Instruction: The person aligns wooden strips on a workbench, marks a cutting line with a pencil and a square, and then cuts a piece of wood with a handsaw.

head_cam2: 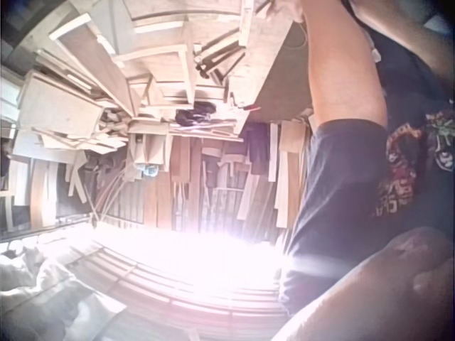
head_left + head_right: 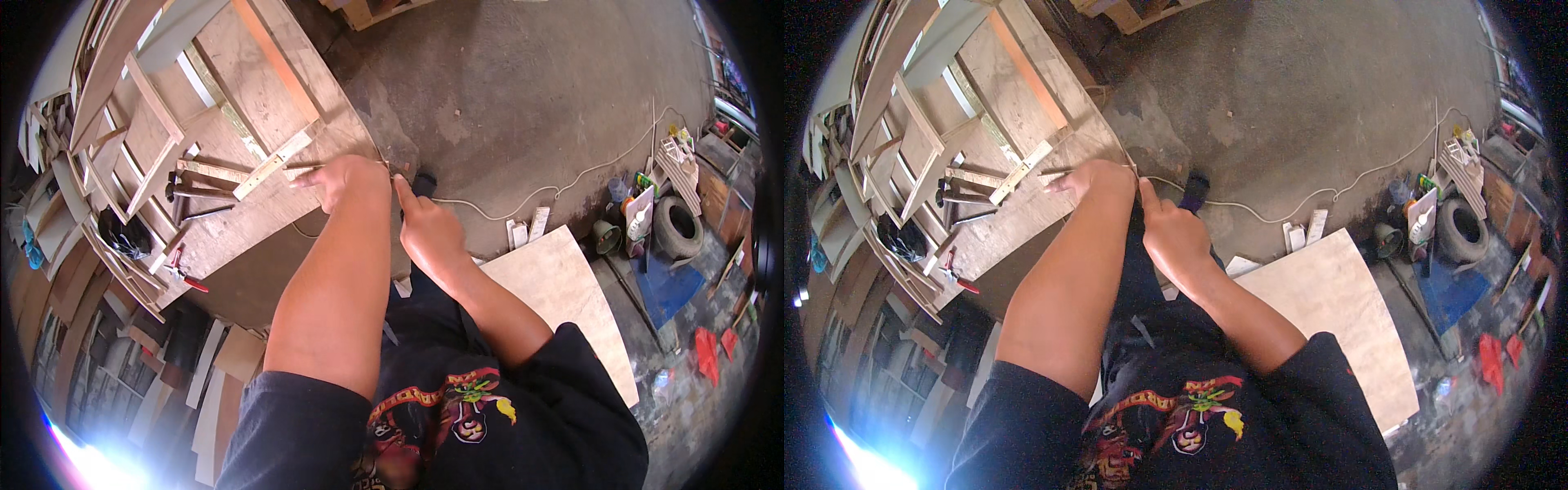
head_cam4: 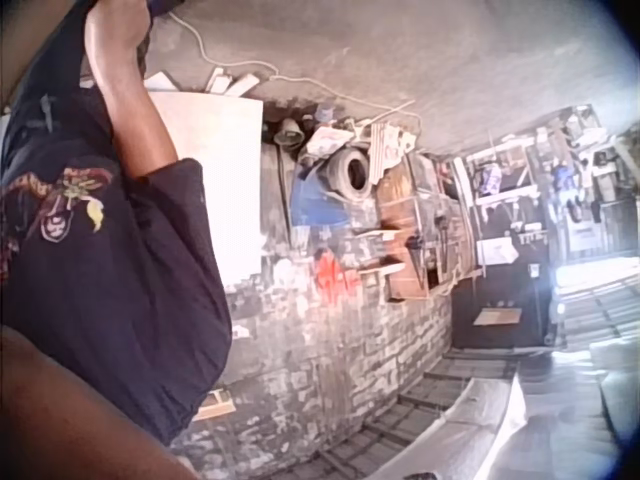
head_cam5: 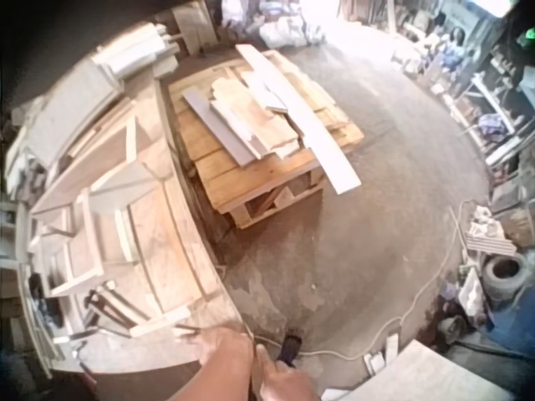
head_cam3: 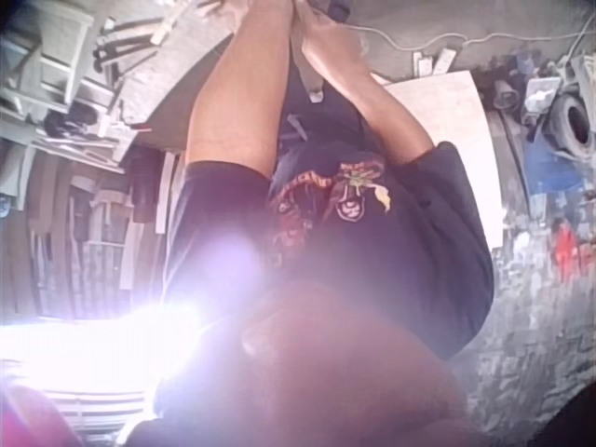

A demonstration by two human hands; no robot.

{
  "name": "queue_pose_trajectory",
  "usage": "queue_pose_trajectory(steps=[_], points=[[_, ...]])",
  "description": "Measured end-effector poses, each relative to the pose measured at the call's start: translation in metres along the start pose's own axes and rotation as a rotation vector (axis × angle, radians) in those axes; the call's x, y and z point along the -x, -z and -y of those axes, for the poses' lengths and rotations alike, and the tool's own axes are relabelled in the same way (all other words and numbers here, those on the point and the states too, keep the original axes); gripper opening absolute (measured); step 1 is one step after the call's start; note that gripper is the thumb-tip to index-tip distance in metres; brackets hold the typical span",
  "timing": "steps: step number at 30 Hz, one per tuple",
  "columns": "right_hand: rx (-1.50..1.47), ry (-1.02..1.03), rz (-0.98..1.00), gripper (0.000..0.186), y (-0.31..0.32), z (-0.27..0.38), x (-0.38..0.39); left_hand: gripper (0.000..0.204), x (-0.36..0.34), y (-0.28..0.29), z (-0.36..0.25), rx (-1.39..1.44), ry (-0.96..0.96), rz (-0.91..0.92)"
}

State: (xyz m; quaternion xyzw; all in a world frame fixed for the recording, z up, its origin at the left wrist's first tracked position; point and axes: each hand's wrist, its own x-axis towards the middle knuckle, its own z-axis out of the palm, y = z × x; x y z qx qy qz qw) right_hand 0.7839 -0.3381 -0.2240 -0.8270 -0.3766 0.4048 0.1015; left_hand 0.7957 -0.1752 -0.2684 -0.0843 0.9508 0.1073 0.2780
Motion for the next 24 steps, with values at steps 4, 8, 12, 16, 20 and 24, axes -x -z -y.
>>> queue_pose_trajectory(steps=[4, 8, 12, 16, 20, 24], points=[[-0.078, 0.025, -0.102, 0.062, -0.003, 0.004, -0.029, 0.091, -0.005, -0.006, 0.001, 0.004, 0.005, 0.002], [-0.032, 0.018, -0.018, 0.062, 0.003, 0.003, -0.012, 0.091, -0.012, -0.012, 0.001, 0.022, 0.006, 0.001], [-0.105, 0.009, -0.114, 0.060, -0.005, 0.005, -0.027, 0.091, -0.007, -0.005, 0.002, 0.020, 0.012, -0.003], [-0.025, 0.019, -0.022, 0.058, 0.000, -0.002, -0.008, 0.091, -0.006, -0.010, 0.000, 0.033, 0.013, 0.001], [-0.091, 0.035, -0.076, 0.058, -0.002, -0.002, -0.023, 0.091, -0.002, -0.001, 0.004, 0.030, 0.019, 0.001], [-0.013, 0.013, 0.002, 0.059, -0.003, -0.006, 0.001, 0.091, -0.013, -0.008, 0.002, 0.046, 0.019, 0.001]])
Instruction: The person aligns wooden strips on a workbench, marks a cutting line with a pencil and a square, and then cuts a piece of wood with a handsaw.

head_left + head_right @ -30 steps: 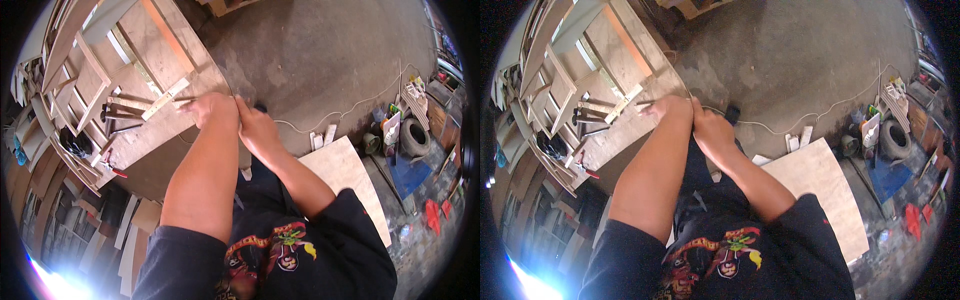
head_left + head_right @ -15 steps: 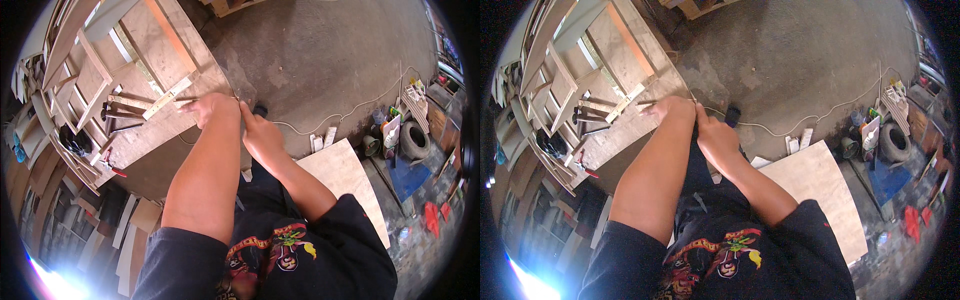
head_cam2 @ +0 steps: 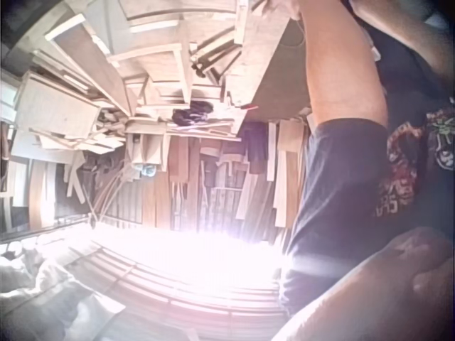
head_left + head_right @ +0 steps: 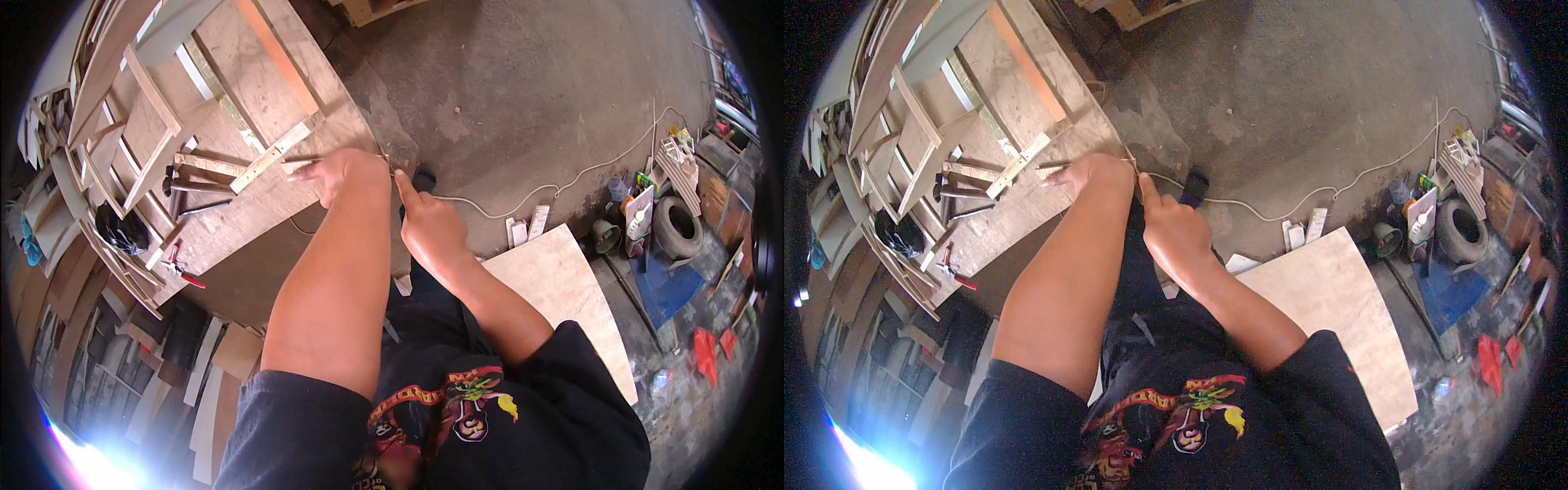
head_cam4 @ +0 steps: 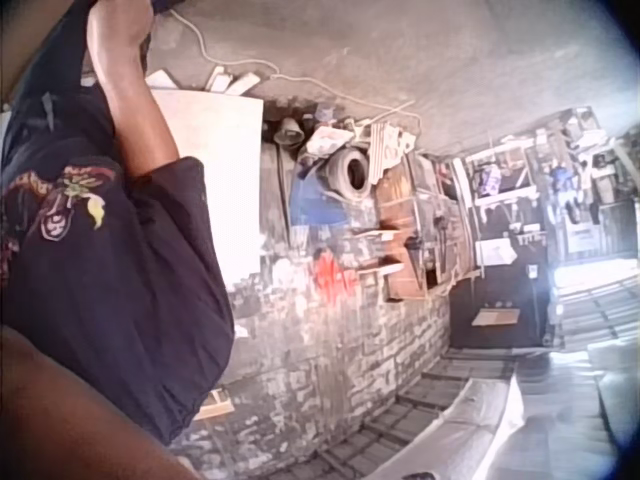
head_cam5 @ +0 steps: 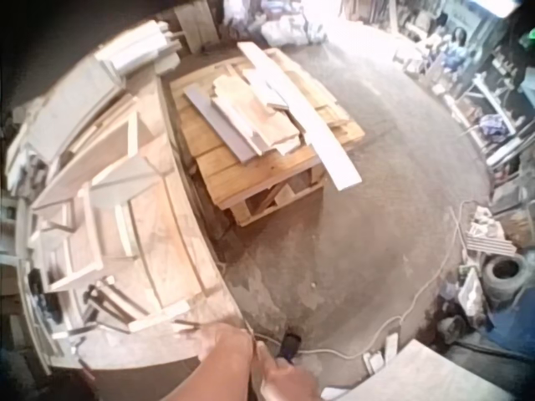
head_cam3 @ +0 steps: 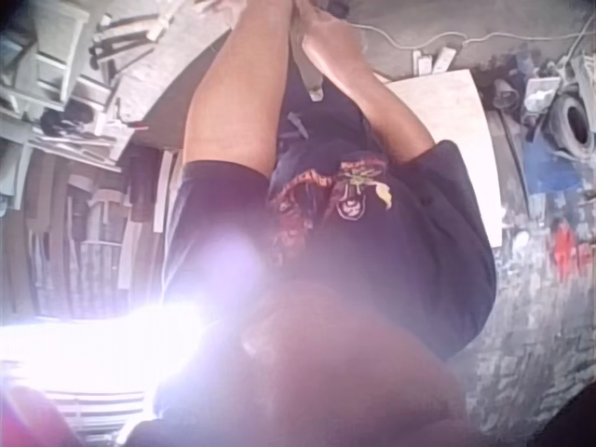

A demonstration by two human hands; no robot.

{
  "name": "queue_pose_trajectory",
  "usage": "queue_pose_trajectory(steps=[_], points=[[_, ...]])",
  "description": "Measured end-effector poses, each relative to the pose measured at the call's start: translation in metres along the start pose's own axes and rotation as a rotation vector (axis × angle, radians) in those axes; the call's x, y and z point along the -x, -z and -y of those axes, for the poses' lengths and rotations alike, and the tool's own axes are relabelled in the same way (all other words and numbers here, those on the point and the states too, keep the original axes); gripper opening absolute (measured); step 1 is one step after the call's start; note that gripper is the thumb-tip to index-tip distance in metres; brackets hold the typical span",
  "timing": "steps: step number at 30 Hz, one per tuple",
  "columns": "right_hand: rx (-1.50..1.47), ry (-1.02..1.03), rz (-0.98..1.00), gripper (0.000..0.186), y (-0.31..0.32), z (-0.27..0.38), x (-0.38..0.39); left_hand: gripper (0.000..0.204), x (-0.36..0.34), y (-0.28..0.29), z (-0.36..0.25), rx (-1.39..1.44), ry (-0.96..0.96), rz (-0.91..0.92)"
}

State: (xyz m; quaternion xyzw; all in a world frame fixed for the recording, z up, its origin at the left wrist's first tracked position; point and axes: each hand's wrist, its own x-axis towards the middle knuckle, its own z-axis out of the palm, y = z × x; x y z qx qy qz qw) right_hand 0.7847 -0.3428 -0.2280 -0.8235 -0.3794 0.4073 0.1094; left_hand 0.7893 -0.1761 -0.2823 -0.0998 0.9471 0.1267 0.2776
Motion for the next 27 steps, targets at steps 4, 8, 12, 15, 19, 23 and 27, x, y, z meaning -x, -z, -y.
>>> queue_pose_trajectory(steps=[4, 8, 12, 15, 19, 23, 27], points=[[-0.067, 0.036, -0.151, 0.060, -0.001, 0.006, -0.026, 0.091, 0.008, 0.004, 0.001, 0.001, 0.005, 0.002], [-0.009, 0.010, 0.031, 0.059, 0.012, 0.008, -0.012, 0.092, 0.010, 0.006, -0.001, 0.019, 0.000, 0.008], [-0.099, -0.001, -0.114, 0.062, 0.000, 0.010, -0.024, 0.092, 0.010, 0.009, 0.002, 0.012, 0.001, 0.002], [-0.005, -0.018, -0.007, 0.061, -0.001, 0.004, 0.002, 0.092, 0.009, 0.003, -0.001, 0.024, -0.001, 0.006], [-0.063, 0.037, -0.096, 0.060, 0.004, 0.006, -0.024, 0.092, 0.009, 0.005, 0.000, 0.027, 0.004, 0.005], [-0.038, -0.010, -0.032, 0.060, 0.002, 0.003, -0.007, 0.092, 0.010, 0.007, 0.000, 0.044, 0.003, 0.012], [-0.031, 0.059, -0.058, 0.063, 0.003, 0.008, -0.032, 0.092, 0.010, 0.004, 0.001, 0.045, 0.012, 0.008]])
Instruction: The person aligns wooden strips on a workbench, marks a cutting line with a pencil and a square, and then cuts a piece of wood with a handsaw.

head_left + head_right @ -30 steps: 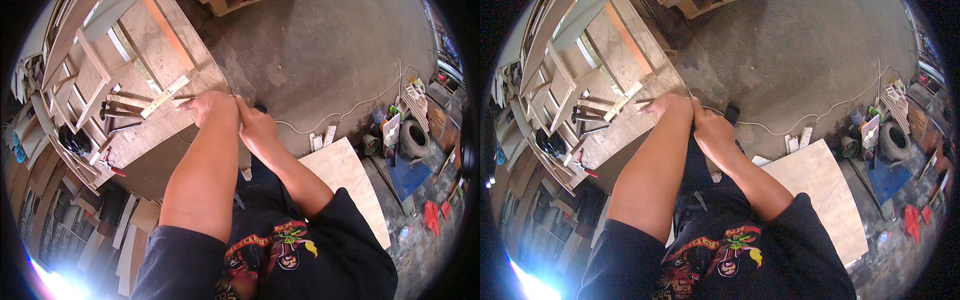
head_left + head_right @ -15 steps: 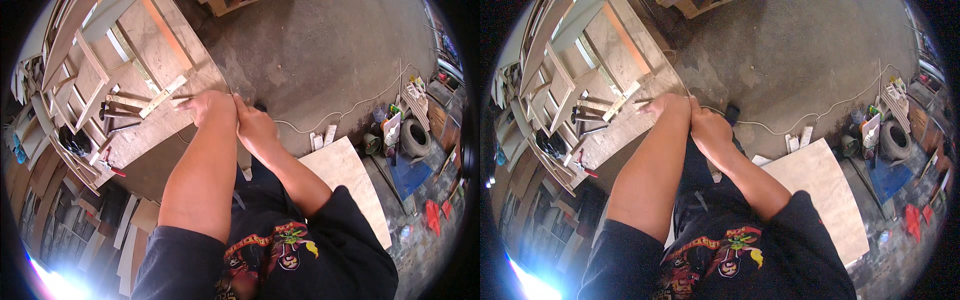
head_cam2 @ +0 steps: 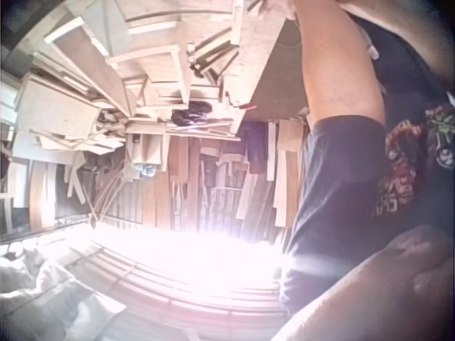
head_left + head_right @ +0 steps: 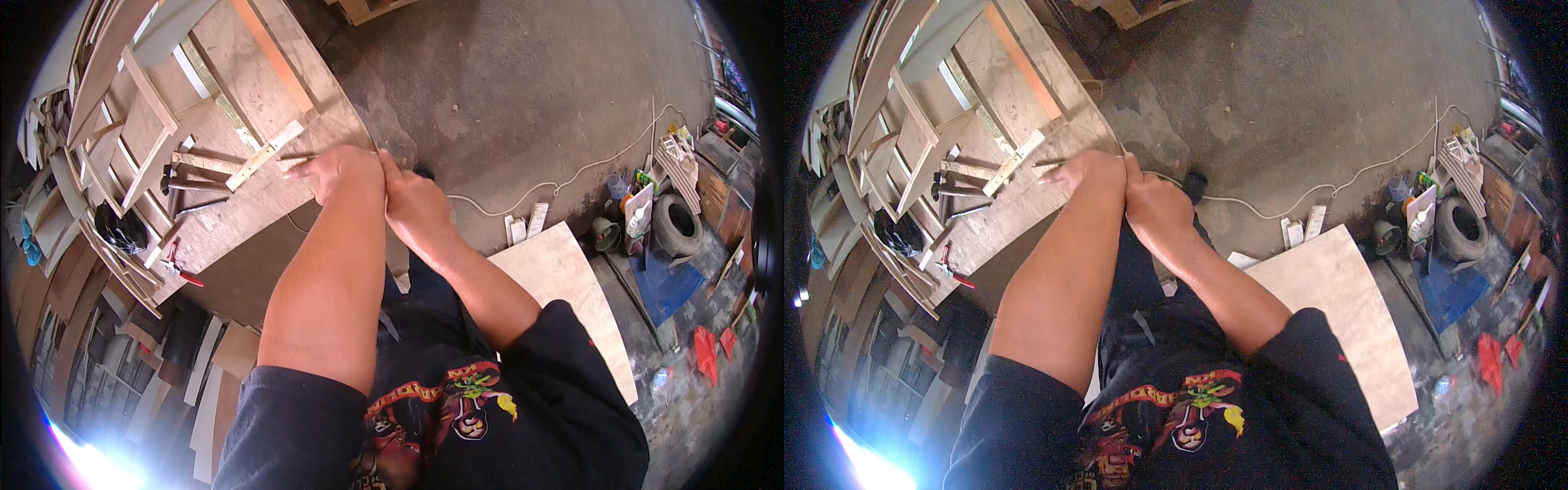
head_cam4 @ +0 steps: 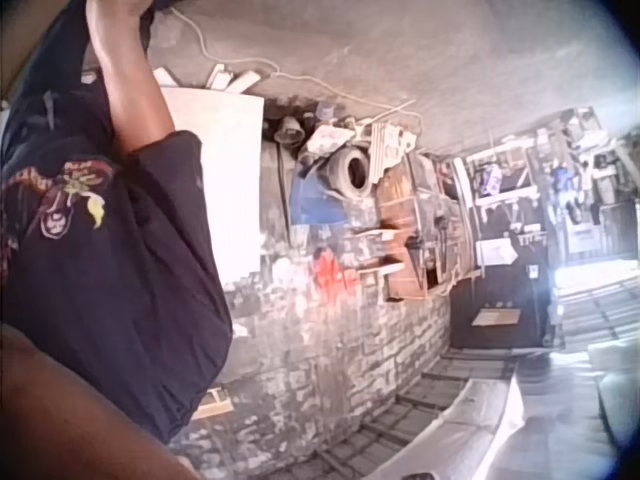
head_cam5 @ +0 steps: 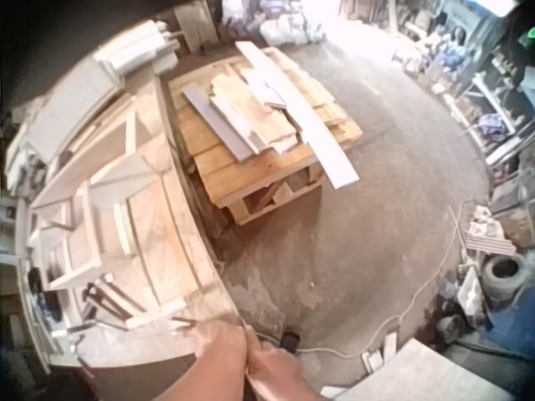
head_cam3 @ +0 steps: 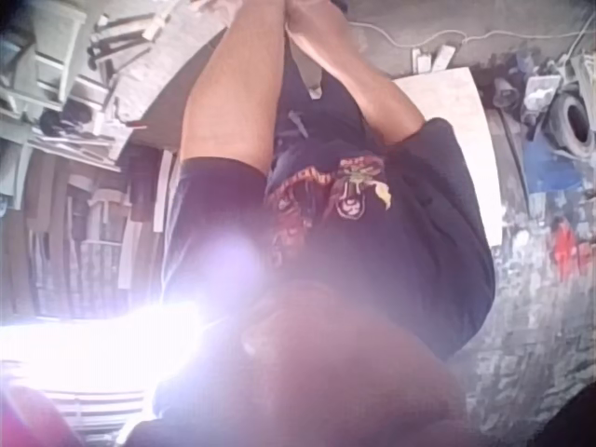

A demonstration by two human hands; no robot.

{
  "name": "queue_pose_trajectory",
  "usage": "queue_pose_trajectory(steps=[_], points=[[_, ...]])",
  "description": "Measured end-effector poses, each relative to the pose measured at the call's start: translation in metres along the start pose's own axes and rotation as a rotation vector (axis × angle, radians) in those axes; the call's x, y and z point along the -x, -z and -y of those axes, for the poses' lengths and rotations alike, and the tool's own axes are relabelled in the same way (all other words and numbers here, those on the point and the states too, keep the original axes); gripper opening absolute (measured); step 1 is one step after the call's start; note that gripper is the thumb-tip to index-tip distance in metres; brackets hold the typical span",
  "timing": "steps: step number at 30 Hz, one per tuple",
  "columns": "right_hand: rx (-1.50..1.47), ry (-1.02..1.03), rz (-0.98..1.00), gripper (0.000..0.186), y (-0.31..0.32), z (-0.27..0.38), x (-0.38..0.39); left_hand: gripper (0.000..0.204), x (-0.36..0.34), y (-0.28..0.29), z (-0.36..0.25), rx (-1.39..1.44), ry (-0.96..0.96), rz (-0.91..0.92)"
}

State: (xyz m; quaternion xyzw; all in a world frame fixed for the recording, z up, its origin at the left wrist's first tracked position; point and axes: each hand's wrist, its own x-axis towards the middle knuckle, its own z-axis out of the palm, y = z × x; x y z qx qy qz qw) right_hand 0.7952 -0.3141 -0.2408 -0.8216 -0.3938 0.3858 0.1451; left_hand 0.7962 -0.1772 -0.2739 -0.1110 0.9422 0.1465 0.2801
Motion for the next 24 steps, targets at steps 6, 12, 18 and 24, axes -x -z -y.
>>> queue_pose_trajectory(steps=[6, 12, 18, 24], points=[[0.010, -0.051, 0.004, 0.064, 0.002, -0.003, 0.023, 0.092, 0.001, 0.003, -0.001, 0.016, 0.001, 0.003], [0.020, -0.052, 0.070, 0.061, 0.002, -0.005, 0.035, 0.092, -0.004, -0.001, -0.003, 0.033, 0.005, 0.005], [-0.056, -0.026, -0.042, 0.059, -0.002, -0.004, 0.013, 0.092, 0.004, 0.006, -0.002, 0.039, 0.011, 0.006], [-0.039, 0.007, -0.113, 0.058, -0.009, -0.003, -0.001, 0.092, -0.001, 0.003, 0.000, 0.046, 0.015, 0.004]])
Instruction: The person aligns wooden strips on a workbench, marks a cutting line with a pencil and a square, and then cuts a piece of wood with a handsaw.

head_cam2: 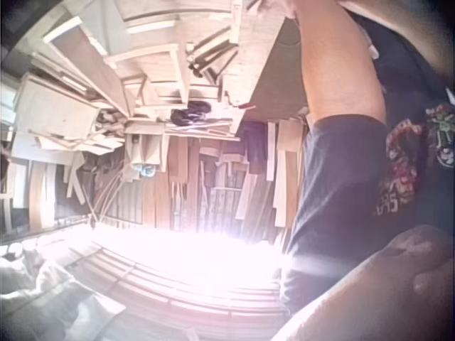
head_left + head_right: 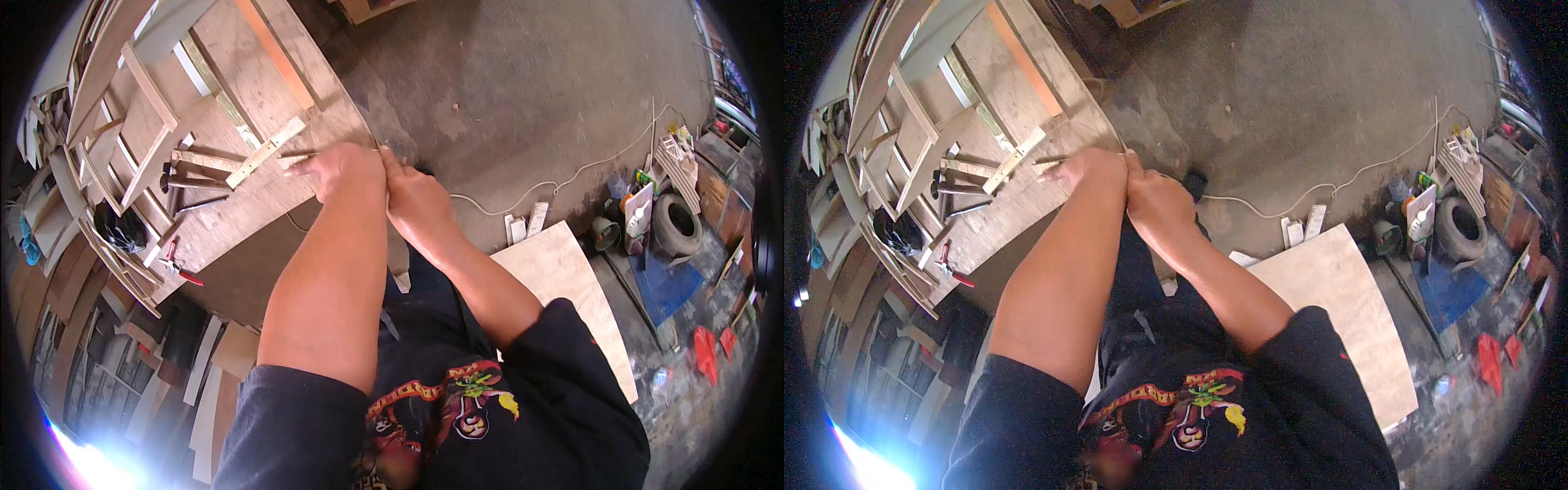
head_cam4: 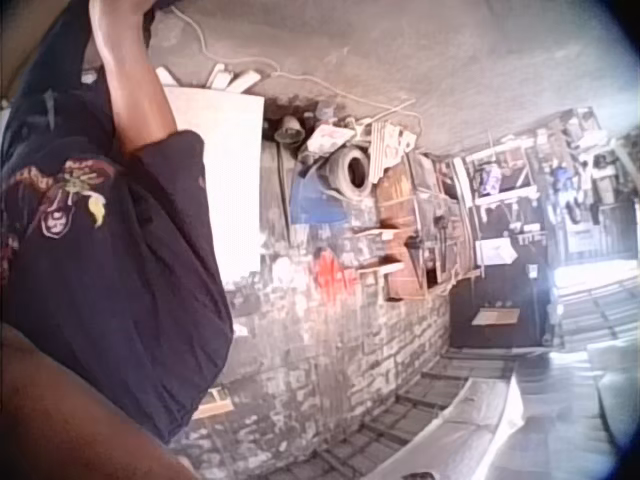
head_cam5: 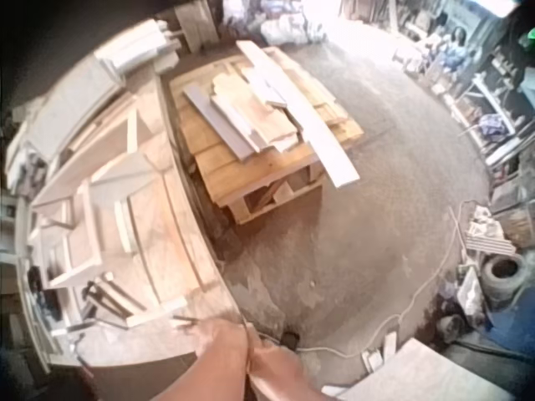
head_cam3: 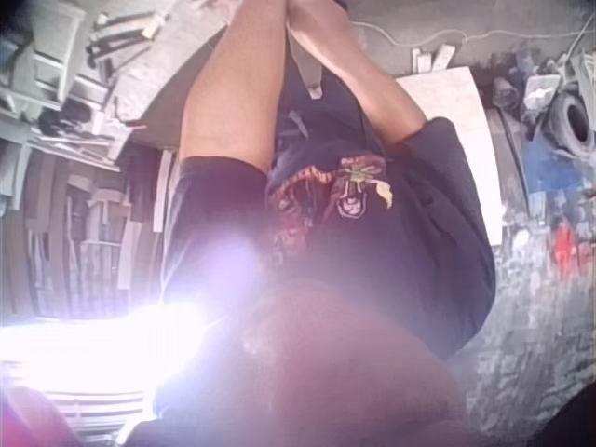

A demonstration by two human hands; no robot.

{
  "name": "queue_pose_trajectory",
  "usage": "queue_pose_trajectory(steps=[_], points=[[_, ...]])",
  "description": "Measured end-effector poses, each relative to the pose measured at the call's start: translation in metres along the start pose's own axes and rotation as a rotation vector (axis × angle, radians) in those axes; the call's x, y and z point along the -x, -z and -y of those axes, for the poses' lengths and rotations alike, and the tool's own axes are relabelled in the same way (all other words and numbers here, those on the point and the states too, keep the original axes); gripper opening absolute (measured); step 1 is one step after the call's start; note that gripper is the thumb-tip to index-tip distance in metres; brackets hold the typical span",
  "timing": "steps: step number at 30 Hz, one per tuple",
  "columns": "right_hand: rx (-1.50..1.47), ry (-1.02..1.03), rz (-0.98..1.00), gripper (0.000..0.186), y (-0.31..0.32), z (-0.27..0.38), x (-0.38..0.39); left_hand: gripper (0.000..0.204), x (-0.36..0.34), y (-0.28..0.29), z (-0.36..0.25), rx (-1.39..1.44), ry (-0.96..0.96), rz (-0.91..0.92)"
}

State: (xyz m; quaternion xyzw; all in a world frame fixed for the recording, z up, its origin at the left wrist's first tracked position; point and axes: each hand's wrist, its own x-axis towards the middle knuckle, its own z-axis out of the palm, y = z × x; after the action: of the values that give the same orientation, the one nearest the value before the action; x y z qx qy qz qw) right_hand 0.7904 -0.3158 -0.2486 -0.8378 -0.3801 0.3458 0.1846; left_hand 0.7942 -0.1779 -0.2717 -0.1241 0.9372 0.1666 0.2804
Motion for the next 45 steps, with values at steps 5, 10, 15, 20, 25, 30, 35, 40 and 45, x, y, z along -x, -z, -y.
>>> queue_pose_trajectory(steps=[5, 10, 15, 20, 25, 30, 35, 40, 45], points=[[0.065, -0.030, 0.105, 0.059, 0.012, -0.001, 0.024, 0.092, -0.002, -0.007, -0.002, 0.022, -0.001, 0.005], [0.036, -0.008, 0.032, 0.060, 0.001, 0.001, 0.009, 0.092, -0.007, -0.003, 0.000, 0.024, 0.002, 0.004], [0.053, -0.057, 0.115, 0.058, 0.015, 0.006, 0.016, 0.092, -0.004, -0.003, 0.000, 0.033, 0.008, -0.002], [0.040, -0.036, 0.135, 0.058, 0.011, 0.000, 0.028, 0.092, -0.011, -0.010, -0.002, 0.055, 0.003, 0.003], [0.004, -0.013, 0.059, 0.059, 0.005, 0.000, 0.002, 0.093, -0.005, -0.005, 0.000, 0.050, 0.007, 0.000], [0.072, -0.028, 0.147, 0.058, 0.015, -0.005, 0.028, 0.093, -0.006, -0.005, 0.000, 0.072, 0.008, -0.001], [0.061, -0.007, 0.100, 0.058, 0.003, -0.004, 0.025, 0.093, -0.006, -0.003, -0.002, 0.101, 0.002, -0.004], [0.097, -0.046, 0.163, 0.058, 0.014, 0.002, 0.013, 0.093, -0.014, -0.008, 0.003, 0.108, 0.010, -0.006], [0.135, -0.034, 0.162, 0.058, 0.010, -0.004, 0.036, 0.093, -0.009, -0.010, -0.002, 0.120, 0.011, -0.004]])
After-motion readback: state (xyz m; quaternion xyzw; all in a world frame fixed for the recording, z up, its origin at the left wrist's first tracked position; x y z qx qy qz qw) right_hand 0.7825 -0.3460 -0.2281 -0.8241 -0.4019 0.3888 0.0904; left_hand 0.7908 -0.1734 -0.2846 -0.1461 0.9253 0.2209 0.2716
